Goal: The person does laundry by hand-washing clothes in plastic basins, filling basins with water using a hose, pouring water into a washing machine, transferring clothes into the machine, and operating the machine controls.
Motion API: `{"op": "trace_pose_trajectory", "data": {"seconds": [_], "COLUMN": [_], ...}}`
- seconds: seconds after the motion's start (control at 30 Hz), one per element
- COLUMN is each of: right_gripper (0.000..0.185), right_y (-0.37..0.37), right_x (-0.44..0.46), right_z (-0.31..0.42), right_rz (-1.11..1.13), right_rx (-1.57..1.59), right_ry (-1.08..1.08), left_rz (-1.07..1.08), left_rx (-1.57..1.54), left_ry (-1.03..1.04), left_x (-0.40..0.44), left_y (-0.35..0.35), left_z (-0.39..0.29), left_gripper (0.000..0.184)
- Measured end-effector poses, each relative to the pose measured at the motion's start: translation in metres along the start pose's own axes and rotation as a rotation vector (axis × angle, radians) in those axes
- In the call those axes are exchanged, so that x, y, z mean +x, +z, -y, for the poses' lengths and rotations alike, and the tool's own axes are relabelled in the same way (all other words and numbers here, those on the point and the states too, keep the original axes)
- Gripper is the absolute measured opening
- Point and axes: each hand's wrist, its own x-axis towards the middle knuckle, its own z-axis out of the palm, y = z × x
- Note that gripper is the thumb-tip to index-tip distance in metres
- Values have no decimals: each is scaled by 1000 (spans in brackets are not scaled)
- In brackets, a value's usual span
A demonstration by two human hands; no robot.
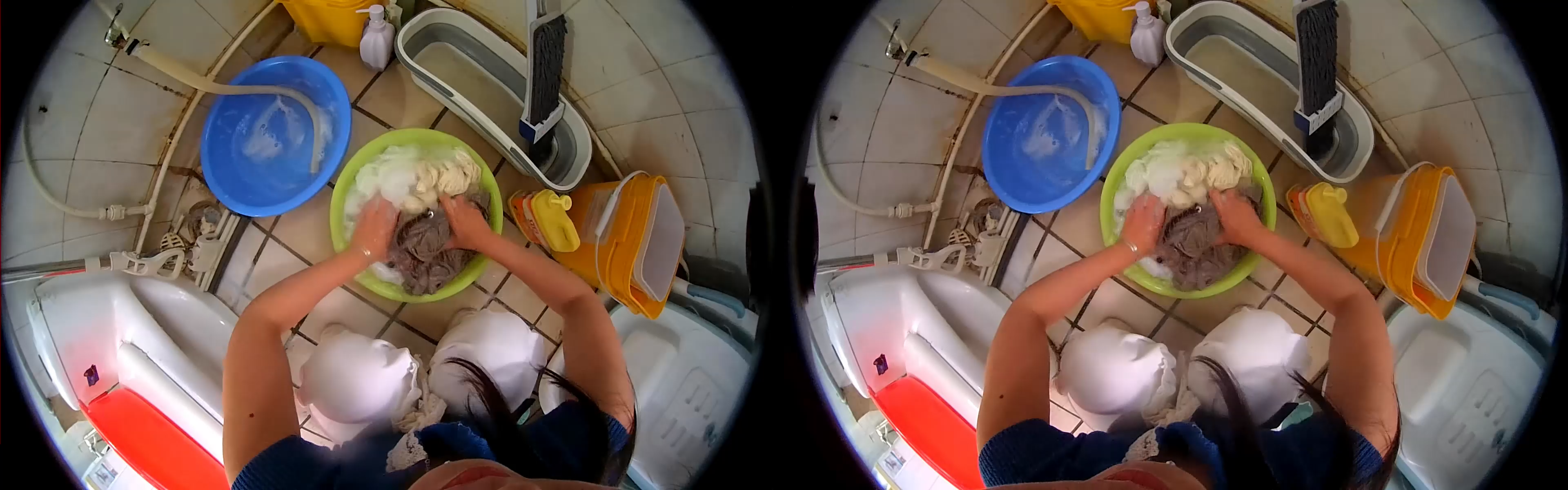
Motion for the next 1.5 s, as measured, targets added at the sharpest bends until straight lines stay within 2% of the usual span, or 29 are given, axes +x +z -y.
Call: {"op": "trace_pose_trajectory", "data": {"seconds": [0.03, 0.07, 0.13, 0.17, 0.23, 0.27, 0.33, 0.4, 0.43, 0.47, 0.5, 0.57, 0.67, 0.77, 0.8, 0.87, 0.93, 0.97, 1.03, 1.07, 1.17, 1.2, 1.27, 1.3, 1.33, 1.4, 1.43, 1.47, 1.5], "right_gripper": [107, 102, 79, 62, 46, 43, 49, 55, 58, 72, 89, 118, 138, 142, 126, 93, 62, 56, 46, 41, 27, 23, 31, 35, 39, 40, 48, 56, 63], "right_y": [11, 22, 52, 71, 119, 142, 145, 121, 95, 65, 34, -50, -56, -16, 0, 53, 113, 131, 139, 130, 62, 23, -36, -37, -40, -50, -46, -42, -22], "right_x": [12, 28, 50, 55, 60, 66, 59, 29, 8, -15, -38, -80, -64, -19, -6, 30, 56, 68, 63, 55, 28, 11, -13, -12, -10, 0, 6, 13, 25], "right_z": [-11, -21, -42, -55, -83, -100, -93, -69, -51, -29, -7, 75, 83, 64, 58, 39, 5, -7, -10, -5, 29, 48, 68, 58, 49, 46, 38, 30, 14], "right_rz": [81, 160, 178, 120, 17, -34, -104, -158, -167, -155, -140, -271, -122, -19, 47, 286, 291, 297, 248, 215, -3, -21, -49, -282, -519, -539, -436, -331, -272], "right_rx": [-6, -12, 21, 58, 334, 566, 611, 597, 617, 658, 704, 166, -326, -355, -444, -753, -743, -691, -410, -259, 106, 165, 281, 210, 133, -130, -150, -163, -415], "right_ry": [34, 65, 136, 176, 189, 156, 270, 433, 424, 325, 226, 280, 151, 80, 93, 142, -57, -100, -86, -65, -33, 51, 283, 148, 9, -186, -249, -312, -253], "left_rz": [22, 32, 49, 25, -16, 127, 390, 279, 227, 155, 105, 0, 248, 304, -17, 51, 99, 118, 15, 10, 8, 178, -254, -475, -488, -294, -192, -196, -124], "left_rx": [-38, 59, 257, 266, 277, 142, -123, 21, 92, 67, -90, -402, 115, 562, 659, 520, 404, 351, 487, 391, 232, -59, -142, -180, -92, -63, -48, 11, 24], "left_ry": [-1, 39, 117, 183, 318, 181, -105, 34, 102, 282, 206, 55, -19, 5, 11, 39, 29, 10, 134, 145, 195, 100, -86, -183, -259, -262, -264, -242, -213], "left_x": [15, 29, 52, 59, 63, 75, 104, 86, 73, 46, 16, -30, -41, -23, -10, 9, 44, 62, 56, 58, 46, 31, -3, -17, -21, -24, -21, -13, -6], "left_y": [14, 30, 49, 41, 15, 2, -25, -28, -29, -38, -56, -90, -94, -62, -4, 9, 15, 20, -2, -9, -36, -59, -56, -53, -44, -40, -36, -26, -18], "left_z": [9, 16, 27, 31, 32, 26, 9, 0, -7, -5, -11, -25, -24, -16, 4, 7, 12, 15, 4, 3, -4, -17, -46, -58, -64, -58, -53, -47, -42], "left_gripper": [99, 85, 58, 50, 34, 33, 30, 32, 34, 60, 73, 102, 135, 108, 84, 75, 69, 67, 65, 63, 64, 65, 69, 72, 91, 104, 111, 123, 124]}}
